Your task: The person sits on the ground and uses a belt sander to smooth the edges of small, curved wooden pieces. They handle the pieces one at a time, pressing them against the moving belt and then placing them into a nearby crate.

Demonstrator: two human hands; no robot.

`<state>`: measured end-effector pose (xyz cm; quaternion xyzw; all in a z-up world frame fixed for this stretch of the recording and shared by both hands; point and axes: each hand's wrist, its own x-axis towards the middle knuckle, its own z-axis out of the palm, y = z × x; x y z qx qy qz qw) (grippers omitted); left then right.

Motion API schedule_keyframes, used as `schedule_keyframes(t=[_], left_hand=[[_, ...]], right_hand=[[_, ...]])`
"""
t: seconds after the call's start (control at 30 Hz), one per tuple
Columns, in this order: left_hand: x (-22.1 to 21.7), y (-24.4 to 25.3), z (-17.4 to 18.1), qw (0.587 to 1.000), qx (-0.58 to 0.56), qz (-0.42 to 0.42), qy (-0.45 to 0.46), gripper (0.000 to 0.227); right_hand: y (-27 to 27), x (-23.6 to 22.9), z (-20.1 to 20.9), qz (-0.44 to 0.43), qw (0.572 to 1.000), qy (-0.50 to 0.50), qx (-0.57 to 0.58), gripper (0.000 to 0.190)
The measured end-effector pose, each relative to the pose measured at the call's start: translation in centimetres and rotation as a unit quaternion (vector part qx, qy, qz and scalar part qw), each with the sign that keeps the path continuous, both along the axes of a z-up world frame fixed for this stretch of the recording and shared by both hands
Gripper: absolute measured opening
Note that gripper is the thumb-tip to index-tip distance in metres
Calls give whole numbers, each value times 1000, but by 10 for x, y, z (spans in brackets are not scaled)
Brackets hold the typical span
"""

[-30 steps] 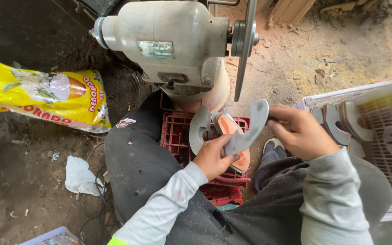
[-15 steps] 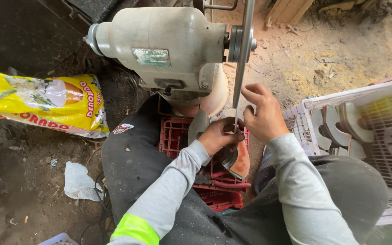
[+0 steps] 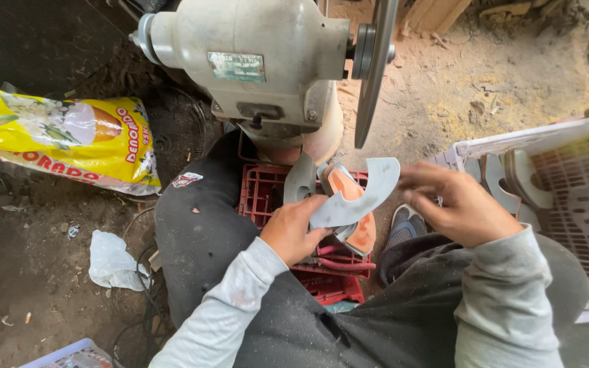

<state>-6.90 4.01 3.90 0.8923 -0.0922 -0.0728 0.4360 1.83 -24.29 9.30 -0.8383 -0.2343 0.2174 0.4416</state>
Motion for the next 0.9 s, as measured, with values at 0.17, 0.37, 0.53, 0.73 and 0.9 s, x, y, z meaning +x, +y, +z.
schedule_keyframes(t=[0.17,0.37,0.53,0.73,0.9], left_hand=[[19,21,-5,974,-63,-174,130,42],[49,28,-22,882,-215,-134,397,54],[52,7,-50,870,-263,-16,416,70],[70,13,-88,954,-130,150,226,60],[66,27,-83,973,-2,202,107,45]], right_hand=[[24,-24,-2,7,945,-322,-54,61],[42,-45,-27,-13,994,-86,-62,29],[52,-42,-45,-115,991,-54,-43,18],[62,-33,-70,-218,972,32,-84,23],[66,-35,-84,-181,961,-97,-186,33]])
